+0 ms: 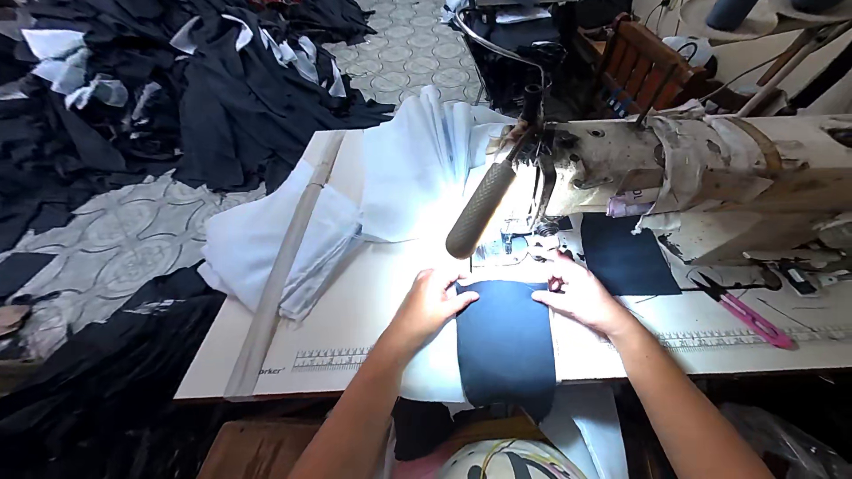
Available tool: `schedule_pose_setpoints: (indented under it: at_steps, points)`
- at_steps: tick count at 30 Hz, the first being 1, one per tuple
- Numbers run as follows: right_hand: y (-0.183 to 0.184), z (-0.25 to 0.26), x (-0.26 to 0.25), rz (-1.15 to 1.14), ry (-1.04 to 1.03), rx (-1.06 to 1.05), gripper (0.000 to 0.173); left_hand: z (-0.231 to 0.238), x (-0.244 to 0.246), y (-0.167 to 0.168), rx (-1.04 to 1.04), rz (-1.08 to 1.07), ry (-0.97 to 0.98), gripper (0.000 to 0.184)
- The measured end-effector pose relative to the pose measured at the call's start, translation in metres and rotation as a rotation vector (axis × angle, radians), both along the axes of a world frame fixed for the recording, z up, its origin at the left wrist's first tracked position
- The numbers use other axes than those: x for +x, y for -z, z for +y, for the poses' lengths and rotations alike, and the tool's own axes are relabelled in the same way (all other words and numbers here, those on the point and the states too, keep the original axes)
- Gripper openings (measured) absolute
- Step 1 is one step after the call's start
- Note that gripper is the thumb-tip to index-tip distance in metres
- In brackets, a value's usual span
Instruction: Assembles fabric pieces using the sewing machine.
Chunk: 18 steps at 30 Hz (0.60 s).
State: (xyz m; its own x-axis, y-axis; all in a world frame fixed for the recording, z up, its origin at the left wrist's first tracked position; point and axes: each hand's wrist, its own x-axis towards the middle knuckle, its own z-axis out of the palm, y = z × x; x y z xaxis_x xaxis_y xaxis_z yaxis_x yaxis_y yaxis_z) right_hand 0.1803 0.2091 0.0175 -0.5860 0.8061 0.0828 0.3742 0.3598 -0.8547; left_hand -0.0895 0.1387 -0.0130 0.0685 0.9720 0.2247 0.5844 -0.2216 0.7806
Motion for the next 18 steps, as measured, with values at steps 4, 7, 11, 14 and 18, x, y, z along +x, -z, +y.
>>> schedule_pose_setpoints:
  at_steps: [4,7,11,14,18]
  points:
    - [-0.003,0.002,-0.003,-0.027,0.092,-0.002,0.05,-0.003,-0.004,-0.005,0.026,-0.023,-0.041,0.027]
    - [-0.007,0.003,-0.005,-0.105,0.11,-0.014,0.033,-0.005,-0.003,-0.008,0.024,-0.027,-0.097,0.022]
    - [-0.013,0.002,-0.006,-0.173,0.137,-0.044,0.023,-0.004,-0.005,-0.008,0.049,0.016,-0.093,0.021]
    - [-0.013,0.003,-0.007,-0.18,0.152,-0.035,0.023,-0.004,-0.006,-0.005,0.051,0.02,-0.106,0.022]
    - [-0.01,0.002,-0.007,-0.171,0.144,-0.021,0.022,-0.003,-0.005,-0.005,-0.004,0.013,-0.137,0.017]
